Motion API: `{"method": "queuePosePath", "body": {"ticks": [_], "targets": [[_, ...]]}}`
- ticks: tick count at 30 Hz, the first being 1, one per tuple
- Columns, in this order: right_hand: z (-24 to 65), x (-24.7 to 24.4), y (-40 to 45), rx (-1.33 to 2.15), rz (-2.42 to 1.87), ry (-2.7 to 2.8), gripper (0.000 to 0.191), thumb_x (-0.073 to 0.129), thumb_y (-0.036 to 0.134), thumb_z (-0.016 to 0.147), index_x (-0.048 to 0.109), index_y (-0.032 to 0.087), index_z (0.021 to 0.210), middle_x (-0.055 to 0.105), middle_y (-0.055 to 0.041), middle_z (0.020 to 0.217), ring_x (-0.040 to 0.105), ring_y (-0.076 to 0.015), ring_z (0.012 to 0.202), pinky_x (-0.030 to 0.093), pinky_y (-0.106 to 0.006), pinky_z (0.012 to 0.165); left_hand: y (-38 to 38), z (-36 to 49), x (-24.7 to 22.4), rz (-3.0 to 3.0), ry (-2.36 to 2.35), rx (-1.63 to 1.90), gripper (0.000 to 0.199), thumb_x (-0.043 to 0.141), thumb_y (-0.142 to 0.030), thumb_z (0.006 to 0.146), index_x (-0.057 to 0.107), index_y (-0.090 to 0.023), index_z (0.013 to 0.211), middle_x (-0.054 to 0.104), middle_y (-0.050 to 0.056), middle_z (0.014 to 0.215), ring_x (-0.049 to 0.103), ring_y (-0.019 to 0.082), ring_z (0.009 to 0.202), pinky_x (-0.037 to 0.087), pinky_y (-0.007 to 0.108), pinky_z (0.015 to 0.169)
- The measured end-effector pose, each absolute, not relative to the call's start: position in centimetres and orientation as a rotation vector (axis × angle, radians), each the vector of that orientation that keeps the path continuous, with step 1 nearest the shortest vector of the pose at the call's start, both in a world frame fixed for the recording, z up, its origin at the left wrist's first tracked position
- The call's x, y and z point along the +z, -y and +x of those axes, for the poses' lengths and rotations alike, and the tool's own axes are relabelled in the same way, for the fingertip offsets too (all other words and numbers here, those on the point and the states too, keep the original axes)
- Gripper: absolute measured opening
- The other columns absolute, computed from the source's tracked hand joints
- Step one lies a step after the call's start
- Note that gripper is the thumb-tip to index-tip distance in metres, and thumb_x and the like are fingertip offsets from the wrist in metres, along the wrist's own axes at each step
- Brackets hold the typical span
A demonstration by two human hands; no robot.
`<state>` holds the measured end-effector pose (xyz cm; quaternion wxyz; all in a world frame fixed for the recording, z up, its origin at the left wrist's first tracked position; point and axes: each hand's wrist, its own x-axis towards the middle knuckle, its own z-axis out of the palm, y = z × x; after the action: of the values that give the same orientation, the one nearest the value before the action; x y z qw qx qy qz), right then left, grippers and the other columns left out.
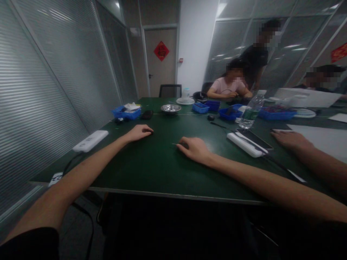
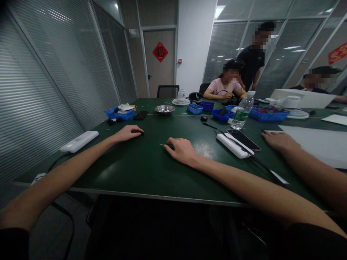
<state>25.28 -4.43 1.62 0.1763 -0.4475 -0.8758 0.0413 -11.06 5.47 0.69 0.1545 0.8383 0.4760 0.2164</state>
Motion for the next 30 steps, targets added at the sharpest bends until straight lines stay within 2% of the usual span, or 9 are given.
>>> {"method": "queuePosePath", "body": {"ticks": [11,13,18,21,25,30], "targets": [[25.5,1.3,4.2,0.136,-1.215,2.496,0.035,0.050,0.049,0.104,0.068,0.020,0.112,0.073,-0.0056,0.090,0.064,-0.0172,0.074,0.039,-0.027,0.063,-9.0,-23.0,-0.3,2.310,-2.158,0.708,0.037,0.070,-0.033,0.087,0.078,-0.019,0.121,0.076,0.011,0.118,0.069,0.032,0.106,0.049,0.040,0.099],[25.5,1.3,4.3,0.132,-1.215,2.496,0.036,0.049,0.050,0.105,0.068,0.020,0.112,0.073,-0.0053,0.088,0.064,-0.0172,0.073,0.039,-0.027,0.063,-8.9,-23.3,-0.2,2.339,-2.176,0.689,0.035,0.070,-0.032,0.088,0.079,-0.020,0.120,0.076,0.011,0.118,0.068,0.031,0.106,0.048,0.040,0.099],[25.4,1.5,4.4,0.135,-1.228,2.501,0.035,0.050,0.049,0.104,0.068,0.020,0.112,0.073,-0.0063,0.091,0.065,-0.0179,0.076,0.040,-0.027,0.064,-8.2,-22.5,0.4,2.335,-2.189,0.675,0.022,0.069,-0.032,0.087,0.083,-0.025,0.102,0.078,0.009,0.109,0.068,0.031,0.106,0.048,0.039,0.101],[25.4,1.5,4.4,0.153,-1.228,2.508,0.035,0.051,0.049,0.104,0.068,0.020,0.113,0.074,-0.0067,0.092,0.065,-0.0182,0.077,0.041,-0.027,0.065,-7.9,-22.1,0.7,2.324,-2.222,0.665,0.024,0.068,-0.032,0.086,0.083,-0.026,0.104,0.078,0.008,0.107,0.068,0.031,0.105,0.049,0.040,0.100],[25.4,1.5,4.3,0.147,-1.223,2.503,0.033,0.051,0.048,0.104,0.068,0.021,0.112,0.074,-0.0063,0.093,0.066,-0.0184,0.079,0.040,-0.027,0.066,-8.1,-22.2,0.6,2.341,-2.228,0.662,0.029,0.068,-0.030,0.087,0.081,-0.024,0.112,0.077,0.009,0.114,0.068,0.031,0.107,0.050,0.041,0.100],[25.4,1.4,4.4,0.113,-1.213,2.515,0.033,0.051,0.049,0.104,0.068,0.021,0.110,0.074,-0.0060,0.091,0.065,-0.0181,0.076,0.039,-0.027,0.066,-8.5,-22.6,0.6,2.183,-2.194,0.738,0.022,0.075,-0.029,0.083,0.084,-0.023,0.101,0.079,0.009,0.106,0.070,0.031,0.104,0.050,0.042,0.100]]}}
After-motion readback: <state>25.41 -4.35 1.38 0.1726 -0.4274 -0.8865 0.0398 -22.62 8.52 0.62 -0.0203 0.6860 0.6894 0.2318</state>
